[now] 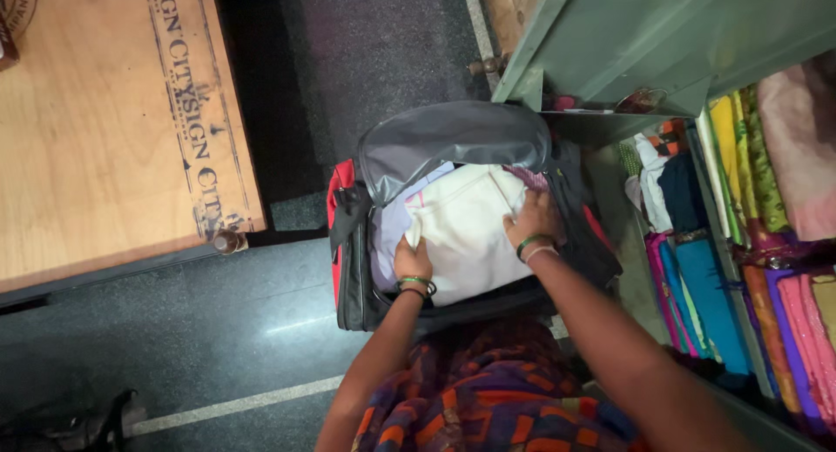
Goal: The person packs a bag by taking several folded garments from a cupboard and placing them one by one into the bag.
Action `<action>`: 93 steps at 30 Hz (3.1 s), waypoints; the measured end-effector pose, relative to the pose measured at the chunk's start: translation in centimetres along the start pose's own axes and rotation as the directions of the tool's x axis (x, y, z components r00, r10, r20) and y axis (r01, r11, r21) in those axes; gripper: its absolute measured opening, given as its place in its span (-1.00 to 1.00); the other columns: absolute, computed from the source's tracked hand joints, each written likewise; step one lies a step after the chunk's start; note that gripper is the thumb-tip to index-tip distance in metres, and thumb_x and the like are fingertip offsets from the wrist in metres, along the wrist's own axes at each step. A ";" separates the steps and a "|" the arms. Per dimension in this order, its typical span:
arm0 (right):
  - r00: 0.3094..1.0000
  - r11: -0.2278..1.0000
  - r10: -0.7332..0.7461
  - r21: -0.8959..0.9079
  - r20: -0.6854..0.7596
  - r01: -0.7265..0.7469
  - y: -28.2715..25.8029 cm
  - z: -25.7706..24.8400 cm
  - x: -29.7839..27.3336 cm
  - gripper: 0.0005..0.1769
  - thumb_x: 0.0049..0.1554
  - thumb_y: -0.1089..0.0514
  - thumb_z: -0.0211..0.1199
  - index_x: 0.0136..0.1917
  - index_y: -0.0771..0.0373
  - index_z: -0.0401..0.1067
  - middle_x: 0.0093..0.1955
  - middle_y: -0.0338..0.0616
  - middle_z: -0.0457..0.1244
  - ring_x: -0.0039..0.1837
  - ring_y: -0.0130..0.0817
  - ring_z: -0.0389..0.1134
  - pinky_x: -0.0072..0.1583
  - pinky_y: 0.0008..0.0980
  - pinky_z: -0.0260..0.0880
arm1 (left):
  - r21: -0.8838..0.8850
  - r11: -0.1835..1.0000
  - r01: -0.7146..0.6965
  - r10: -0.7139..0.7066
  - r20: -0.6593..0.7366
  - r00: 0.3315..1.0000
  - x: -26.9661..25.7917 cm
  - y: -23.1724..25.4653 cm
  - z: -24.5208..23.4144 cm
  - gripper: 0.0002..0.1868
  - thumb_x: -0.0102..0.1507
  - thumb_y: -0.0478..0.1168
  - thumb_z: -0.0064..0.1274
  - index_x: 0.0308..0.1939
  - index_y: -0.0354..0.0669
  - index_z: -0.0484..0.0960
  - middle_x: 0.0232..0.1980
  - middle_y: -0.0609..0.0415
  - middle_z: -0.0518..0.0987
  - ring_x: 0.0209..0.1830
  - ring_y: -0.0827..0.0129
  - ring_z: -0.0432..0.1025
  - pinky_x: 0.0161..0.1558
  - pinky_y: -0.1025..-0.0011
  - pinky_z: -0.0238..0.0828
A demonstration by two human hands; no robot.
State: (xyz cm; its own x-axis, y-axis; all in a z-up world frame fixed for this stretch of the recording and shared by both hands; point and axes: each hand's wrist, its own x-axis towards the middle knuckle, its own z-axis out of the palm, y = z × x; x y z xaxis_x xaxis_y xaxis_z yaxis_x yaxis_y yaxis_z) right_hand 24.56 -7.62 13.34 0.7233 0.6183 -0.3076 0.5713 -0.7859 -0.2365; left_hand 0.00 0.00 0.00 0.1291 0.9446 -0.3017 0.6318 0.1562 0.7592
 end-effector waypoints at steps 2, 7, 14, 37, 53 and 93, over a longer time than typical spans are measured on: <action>0.983 0.981 -0.164 -0.119 -0.088 0.153 -0.1 1.2 -0.3 -0.32 0.03 -0.05 0.43 0.36 0.14 0.32 0.37 0.06 0.16 0.41 0.08 0.15 0.40 0.05 0.17 | -0.053 0.999 -0.010 0.008 -0.041 0.999 -0.8 2.2 -1.7 -0.62 0.21 -0.17 0.18 0.11 -0.12 0.65 0.03 -0.15 0.69 0.04 0.03 0.56 0.09 0.19 0.48; 0.885 0.904 -0.355 0.130 -0.302 0.407 1.0 6.5 3.1 -0.30 -0.04 0.08 0.48 0.34 0.26 0.36 0.17 0.10 0.29 0.25 0.17 0.24 0.27 0.04 0.28 | -0.269 0.962 0.039 -0.015 0.091 0.996 -1.1 4.3 -4.0 -0.52 0.11 -0.16 0.28 0.09 -0.17 0.59 -0.11 -0.01 0.72 -0.10 0.26 0.61 -0.01 0.33 0.49; 0.893 0.868 -0.174 0.363 -0.414 0.338 3.2 7.6 2.5 -0.65 0.09 0.06 0.42 0.03 0.29 0.43 -0.02 0.10 0.31 0.05 0.11 0.35 0.09 -0.02 0.36 | -0.538 0.835 0.115 0.124 0.388 0.913 -0.4 0.8 -4.1 -0.70 0.20 -0.23 0.32 -0.04 -0.31 0.71 -0.19 0.13 0.68 -0.22 0.51 0.47 -0.16 0.51 0.40; 0.988 0.906 -0.013 0.420 0.152 -0.053 6.7 9.2 7.0 -0.28 0.01 -0.30 0.39 0.22 0.27 0.49 0.23 0.17 0.37 0.29 0.09 0.39 0.32 -0.05 0.35 | -0.206 0.907 0.367 -0.298 0.301 0.906 1.1 4.4 0.1 -0.20 0.02 0.01 0.44 0.15 -0.43 0.47 0.02 -0.15 0.67 -0.04 0.18 0.60 0.03 0.30 0.54; 0.991 0.736 -0.121 0.674 0.049 0.057 8.2 7.9 3.7 -0.35 0.07 0.07 0.44 0.35 0.23 0.28 0.22 0.03 0.36 0.23 -0.17 0.40 0.27 -0.25 0.36 | -0.466 0.862 -0.200 0.275 0.098 0.956 -0.7 8.9 -2.5 -0.05 0.18 -0.22 0.36 0.45 -0.39 0.03 0.24 -0.24 0.51 0.16 0.17 0.47 0.18 0.33 0.39; 0.962 0.433 0.022 0.870 -0.271 0.235 22.8 -23.5 -21.1 -0.02 -0.09 0.39 0.30 0.59 0.20 0.14 0.65 -0.15 0.04 0.68 -0.30 -0.08 0.59 -0.31 -0.21 | -0.504 0.451 -0.737 0.731 0.682 -0.019 -16.7 42.1 -2.1 0.17 0.03 -0.24 0.44 0.61 -0.07 0.03 0.46 -0.33 0.31 0.49 -0.11 0.23 0.41 0.16 0.17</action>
State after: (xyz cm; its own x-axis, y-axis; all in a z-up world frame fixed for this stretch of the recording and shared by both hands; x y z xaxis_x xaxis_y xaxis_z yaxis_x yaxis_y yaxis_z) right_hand 31.40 -38.47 36.14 0.8138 0.5788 -0.0518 0.0794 -0.1992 -0.9767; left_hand 22.88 -8.60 38.24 0.9808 -0.1009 0.1671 -0.1951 -0.4802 0.8552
